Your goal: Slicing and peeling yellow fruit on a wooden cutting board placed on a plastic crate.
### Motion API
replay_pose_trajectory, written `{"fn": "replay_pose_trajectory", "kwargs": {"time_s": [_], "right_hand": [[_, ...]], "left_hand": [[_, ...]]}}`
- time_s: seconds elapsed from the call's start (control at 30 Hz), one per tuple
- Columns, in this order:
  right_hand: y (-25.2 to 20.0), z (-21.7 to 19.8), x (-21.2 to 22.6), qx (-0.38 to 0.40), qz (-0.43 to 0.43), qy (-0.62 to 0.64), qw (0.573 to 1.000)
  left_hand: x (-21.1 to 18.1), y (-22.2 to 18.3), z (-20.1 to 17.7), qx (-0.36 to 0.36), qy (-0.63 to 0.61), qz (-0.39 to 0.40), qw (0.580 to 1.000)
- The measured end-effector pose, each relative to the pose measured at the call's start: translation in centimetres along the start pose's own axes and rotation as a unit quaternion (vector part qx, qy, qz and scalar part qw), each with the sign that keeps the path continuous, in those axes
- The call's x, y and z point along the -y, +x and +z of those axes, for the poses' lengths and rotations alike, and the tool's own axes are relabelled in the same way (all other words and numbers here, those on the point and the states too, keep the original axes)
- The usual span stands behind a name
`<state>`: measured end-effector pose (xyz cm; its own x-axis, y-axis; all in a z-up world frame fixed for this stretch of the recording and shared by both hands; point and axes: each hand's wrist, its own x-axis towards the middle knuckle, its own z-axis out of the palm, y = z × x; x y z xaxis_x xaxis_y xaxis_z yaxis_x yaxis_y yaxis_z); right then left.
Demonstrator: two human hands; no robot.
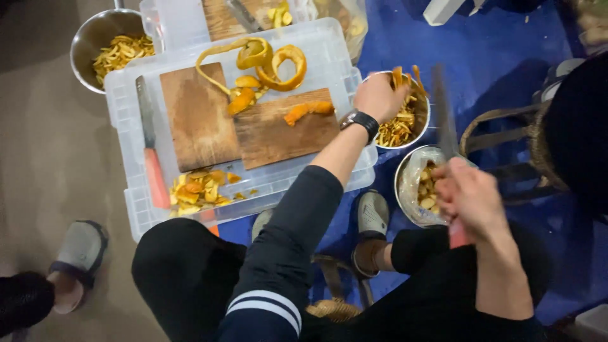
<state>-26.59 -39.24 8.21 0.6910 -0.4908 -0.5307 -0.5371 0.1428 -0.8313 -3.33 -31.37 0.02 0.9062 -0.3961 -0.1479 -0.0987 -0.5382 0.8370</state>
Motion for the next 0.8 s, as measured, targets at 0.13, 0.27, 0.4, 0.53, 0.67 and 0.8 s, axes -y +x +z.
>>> {"fn": "replay_pose_trajectory", "kwargs": {"time_s": [0.13, 0.27, 0.4, 0.53, 0.67, 0.8], "right_hand": [[0.7, -1.6, 0.4, -0.01, 0.001, 0.035, 0.999], [1.2, -0.8, -0.5, -0.012, 0.014, 0.01, 1.0], [1.5, -0.4, -1.3, 0.013, -0.024, -0.034, 0.999], [0.9, 0.5, -0.5, -0.004, -0.032, -0.076, 0.997], [1.3, 0.0, -1.5, 0.011, -0.087, -0.081, 0.993], [1.7, -0.4, -2.0, 0.023, -0.128, -0.085, 0.988]], "left_hand": [[0.1, -2.3, -0.6, 0.039, 0.034, -0.05, 0.997], [6.8, -2.9, -3.7, -0.09, 0.099, 0.106, 0.985], [11.1, -3.0, -8.4, -0.156, 0.265, 0.027, 0.951], [14.6, -3.7, -10.6, -0.088, 0.293, 0.063, 0.95], [16.6, -2.1, -11.3, -0.011, 0.311, 0.045, 0.949], [12.5, -2.1, -11.8, 0.044, 0.332, 0.082, 0.939]]}}
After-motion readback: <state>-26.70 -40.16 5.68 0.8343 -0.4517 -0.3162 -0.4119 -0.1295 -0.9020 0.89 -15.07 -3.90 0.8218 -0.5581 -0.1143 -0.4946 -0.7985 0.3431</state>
